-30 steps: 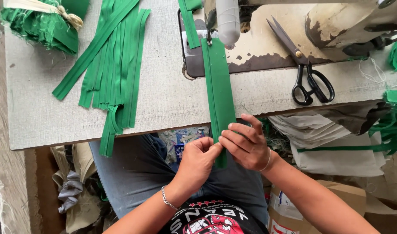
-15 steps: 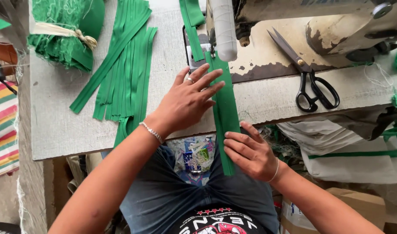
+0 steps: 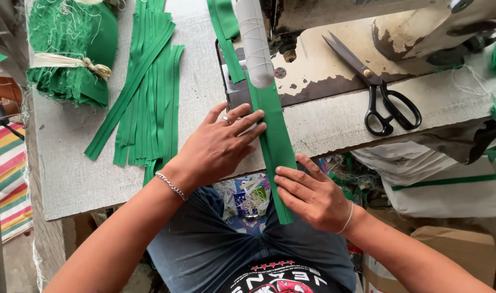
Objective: Preparing and sewing green fabric strips using an industrial sewing machine.
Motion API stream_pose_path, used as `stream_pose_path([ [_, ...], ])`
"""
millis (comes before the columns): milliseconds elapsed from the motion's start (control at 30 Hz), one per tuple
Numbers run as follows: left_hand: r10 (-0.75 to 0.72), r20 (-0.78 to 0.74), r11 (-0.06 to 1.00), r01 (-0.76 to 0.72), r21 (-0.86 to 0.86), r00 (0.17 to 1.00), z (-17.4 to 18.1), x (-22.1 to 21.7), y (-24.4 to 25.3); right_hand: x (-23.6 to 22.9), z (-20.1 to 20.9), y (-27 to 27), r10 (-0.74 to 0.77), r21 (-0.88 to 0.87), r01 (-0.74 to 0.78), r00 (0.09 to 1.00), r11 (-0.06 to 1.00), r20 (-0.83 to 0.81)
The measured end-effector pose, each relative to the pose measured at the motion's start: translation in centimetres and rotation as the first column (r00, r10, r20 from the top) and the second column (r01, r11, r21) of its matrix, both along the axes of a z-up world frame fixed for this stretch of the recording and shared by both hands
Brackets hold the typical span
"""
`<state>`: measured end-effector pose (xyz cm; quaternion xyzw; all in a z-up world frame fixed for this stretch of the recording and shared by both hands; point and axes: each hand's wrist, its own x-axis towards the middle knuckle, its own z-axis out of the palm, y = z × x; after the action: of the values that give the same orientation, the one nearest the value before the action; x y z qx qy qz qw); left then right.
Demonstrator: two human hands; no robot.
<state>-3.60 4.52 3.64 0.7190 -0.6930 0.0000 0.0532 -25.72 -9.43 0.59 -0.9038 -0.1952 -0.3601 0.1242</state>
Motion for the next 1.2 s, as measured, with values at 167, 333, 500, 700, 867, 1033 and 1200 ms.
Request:
stream_pose_path([
  [167, -0.038, -0.061, 0.994, 0.044, 0.099, 0.997, 0.7, -1.7, 0.8, 0.1, 0.4, -0.4, 0.063, -0.002, -0.063, 0.998, 0.998, -0.027],
  [333, -0.02, -0.046, 0.997, 0.023, 0.071, 0.999, 0.1, -1.4, 0.6, 0.3, 1.2, -0.8, 0.101, -0.006, -0.101, 0.994, 0.995, -0.049],
  [500, 0.017, -0.019, 1.0, -0.017, -0.001, 1.0, 0.2, -0.4, 0.2, 0.3, 1.0, -1.1, 0.107, 0.01, -0.106, 0.991, 0.994, -0.082],
  [700, 0.038, 0.046, 0.995, -0.033, -0.093, 0.998, -1.3, 1.3, 0.5, 0.6, 0.8, -0.1, 0.067, 0.012, -0.067, 0.997, 0.998, -0.048],
  [867, 0.053, 0.023, 0.992, -0.05, -0.112, 0.998, -1.4, 1.1, 0.6, 0.3, 0.2, 0.1, 0.058, 0.036, -0.056, 0.997, 0.998, -0.052],
  [1033, 0.005, 0.007, 0.982, -0.003, -0.19, 1.0, -1.5, 0.5, -0.3, 0.3, 0.0, 0.2, 0.041, 0.038, -0.039, 0.998, 0.999, -0.057],
  [1200, -0.037, -0.008, 0.985, 0.035, -0.172, 0.999, -1.7, 0.5, -0.5, 0.3, 0.6, 0.0, 0.034, 0.023, -0.032, 0.997, 0.999, -0.072],
])
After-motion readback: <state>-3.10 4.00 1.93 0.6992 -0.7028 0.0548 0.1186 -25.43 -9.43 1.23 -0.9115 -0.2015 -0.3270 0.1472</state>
